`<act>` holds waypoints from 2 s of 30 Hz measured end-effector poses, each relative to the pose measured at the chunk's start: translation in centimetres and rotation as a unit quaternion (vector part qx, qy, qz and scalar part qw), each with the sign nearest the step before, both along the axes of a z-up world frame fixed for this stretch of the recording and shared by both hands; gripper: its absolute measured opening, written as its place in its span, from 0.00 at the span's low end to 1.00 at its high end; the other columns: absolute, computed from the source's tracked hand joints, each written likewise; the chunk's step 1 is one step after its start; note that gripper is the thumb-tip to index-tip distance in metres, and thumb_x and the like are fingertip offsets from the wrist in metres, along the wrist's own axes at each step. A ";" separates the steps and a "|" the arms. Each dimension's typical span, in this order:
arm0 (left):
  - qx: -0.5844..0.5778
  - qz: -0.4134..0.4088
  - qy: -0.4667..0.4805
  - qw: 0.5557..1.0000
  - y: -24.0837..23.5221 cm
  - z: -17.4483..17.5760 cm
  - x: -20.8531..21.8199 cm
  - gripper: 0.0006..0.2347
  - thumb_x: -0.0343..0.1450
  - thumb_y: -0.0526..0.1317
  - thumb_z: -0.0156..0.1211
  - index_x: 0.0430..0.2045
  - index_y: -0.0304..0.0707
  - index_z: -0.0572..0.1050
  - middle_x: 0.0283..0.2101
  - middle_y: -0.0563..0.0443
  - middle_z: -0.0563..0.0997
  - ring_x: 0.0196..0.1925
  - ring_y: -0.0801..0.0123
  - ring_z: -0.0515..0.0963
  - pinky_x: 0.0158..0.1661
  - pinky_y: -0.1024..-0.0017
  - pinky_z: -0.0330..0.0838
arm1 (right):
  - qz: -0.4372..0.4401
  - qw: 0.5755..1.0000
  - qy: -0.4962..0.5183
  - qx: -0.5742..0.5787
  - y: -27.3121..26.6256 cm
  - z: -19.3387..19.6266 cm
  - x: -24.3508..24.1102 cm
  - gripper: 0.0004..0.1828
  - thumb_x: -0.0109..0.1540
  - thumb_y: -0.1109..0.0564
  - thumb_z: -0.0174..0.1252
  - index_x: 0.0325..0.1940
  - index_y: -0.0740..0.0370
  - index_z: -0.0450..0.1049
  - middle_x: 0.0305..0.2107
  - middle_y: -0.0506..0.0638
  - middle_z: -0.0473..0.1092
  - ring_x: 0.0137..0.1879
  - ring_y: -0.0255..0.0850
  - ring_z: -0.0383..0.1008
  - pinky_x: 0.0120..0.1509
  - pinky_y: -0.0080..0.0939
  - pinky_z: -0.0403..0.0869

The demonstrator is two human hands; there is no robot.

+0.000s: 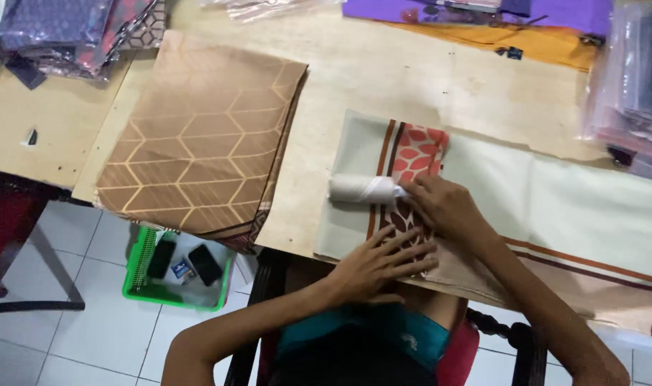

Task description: The person irons a patterned piece of fabric on a wooden table using a white handheld steam iron. They repeatedly fold the fabric and press it with the iron to smooth out wrinkles.

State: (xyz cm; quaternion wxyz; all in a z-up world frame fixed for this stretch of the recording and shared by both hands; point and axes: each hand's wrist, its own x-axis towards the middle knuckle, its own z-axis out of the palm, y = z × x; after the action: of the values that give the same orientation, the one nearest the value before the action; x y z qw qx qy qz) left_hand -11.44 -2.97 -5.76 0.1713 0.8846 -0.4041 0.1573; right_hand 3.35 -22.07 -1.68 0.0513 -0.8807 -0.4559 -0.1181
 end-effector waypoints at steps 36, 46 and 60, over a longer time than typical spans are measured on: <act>-0.244 0.136 0.163 0.946 10.9 5.6 10.5 0.12 0.75 0.41 0.57 0.52 0.48 0.71 0.46 0.50 0.75 0.47 0.50 0.83 0.46 0.53 0.79 | -0.082 0.992 0.079 -0.053 3.4 -1.4 -0.2 0.19 0.70 0.49 0.45 0.65 0.49 0.63 0.45 0.53 0.68 0.49 0.57 0.76 0.46 0.60 0.78; -0.138 -0.011 0.318 0.938 8.9 -1.0 20.6 0.16 0.75 0.48 0.60 0.52 0.45 0.67 0.47 0.39 0.70 0.55 0.34 0.73 0.62 0.34 0.60 | 0.004 0.997 0.077 -0.031 1.9 0.6 -13.1 0.19 0.65 0.54 0.49 0.60 0.48 0.70 0.38 0.50 0.67 0.39 0.51 0.72 0.36 0.50 0.72; -0.640 0.127 0.321 0.686 6.1 4.4 8.5 0.14 0.80 0.51 0.36 0.47 0.45 0.67 0.48 0.47 0.76 0.49 0.63 0.80 0.50 0.71 0.72 | -0.305 0.646 0.547 0.437 7.0 5.7 -23.0 0.18 0.67 0.44 0.50 0.58 0.51 0.64 0.25 0.47 0.64 0.24 0.34 0.65 0.25 0.36 0.67</act>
State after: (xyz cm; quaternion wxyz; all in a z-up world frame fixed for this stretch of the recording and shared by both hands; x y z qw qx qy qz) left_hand -2.95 3.09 -1.38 0.7936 0.5993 -0.0092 0.1049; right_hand -19.64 -15.07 4.03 0.6314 -0.7498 0.0534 0.1905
